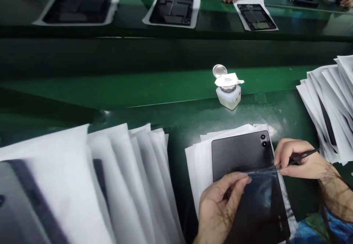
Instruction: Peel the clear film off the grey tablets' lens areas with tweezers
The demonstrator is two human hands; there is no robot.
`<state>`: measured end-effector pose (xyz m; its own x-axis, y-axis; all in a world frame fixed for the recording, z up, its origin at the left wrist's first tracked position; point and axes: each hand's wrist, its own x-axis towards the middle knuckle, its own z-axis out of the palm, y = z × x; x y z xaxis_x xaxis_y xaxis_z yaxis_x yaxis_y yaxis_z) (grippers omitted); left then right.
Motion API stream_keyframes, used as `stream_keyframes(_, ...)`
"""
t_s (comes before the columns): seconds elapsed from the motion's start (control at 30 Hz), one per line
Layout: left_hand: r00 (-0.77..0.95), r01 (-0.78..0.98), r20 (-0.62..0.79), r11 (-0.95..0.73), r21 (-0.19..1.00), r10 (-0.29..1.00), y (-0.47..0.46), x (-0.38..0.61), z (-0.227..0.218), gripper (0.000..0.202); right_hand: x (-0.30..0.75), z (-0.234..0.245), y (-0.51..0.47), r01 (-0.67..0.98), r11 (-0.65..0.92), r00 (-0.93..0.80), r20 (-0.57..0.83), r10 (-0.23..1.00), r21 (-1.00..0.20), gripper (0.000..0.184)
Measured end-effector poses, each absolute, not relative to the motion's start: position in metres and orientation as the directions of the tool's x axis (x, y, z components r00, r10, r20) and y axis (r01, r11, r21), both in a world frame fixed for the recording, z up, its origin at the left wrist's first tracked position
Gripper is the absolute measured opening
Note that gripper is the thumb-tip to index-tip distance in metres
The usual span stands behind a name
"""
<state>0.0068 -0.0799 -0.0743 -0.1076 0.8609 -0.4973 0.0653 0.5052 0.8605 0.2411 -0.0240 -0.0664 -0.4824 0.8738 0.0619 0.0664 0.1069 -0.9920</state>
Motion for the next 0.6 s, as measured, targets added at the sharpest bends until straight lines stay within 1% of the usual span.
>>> stream_keyframes(0.13,-0.097,0.086,-0.477,0.485,0.871,0.874,-0.082,0.004,-0.084,0.014,0.241,-0.068,-0.025,0.102,0.115,-0.484,0.052,0.874,-0.988,0.013)
stream_keyframes(0.23,-0.071,0.117,-0.406,0.412,0.904,0.911,-0.084,0.002,-0.091,0.016,0.241,-0.068,-0.025,0.116,0.117,-0.482,0.047,0.875,-0.986,0.015)
stream_keyframes(0.3,-0.063,0.141,-0.373,0.379,0.915,0.926,-0.084,0.001,-0.093,0.016,0.241,-0.068,-0.025,0.124,0.115,-0.48,0.042,0.876,-0.986,0.016)
stream_keyframes(0.43,-0.08,0.197,-0.388,0.397,0.897,0.918,-0.083,-0.001,-0.092,0.011,0.239,-0.067,-0.024,0.132,0.122,-0.478,0.044,0.877,-0.984,0.017)
stream_keyframes(0.6,-0.07,0.227,-0.326,0.333,0.915,0.943,-0.084,-0.002,-0.1,0.011,0.237,-0.067,-0.023,0.133,0.139,-0.487,0.057,0.872,-0.981,0.018)
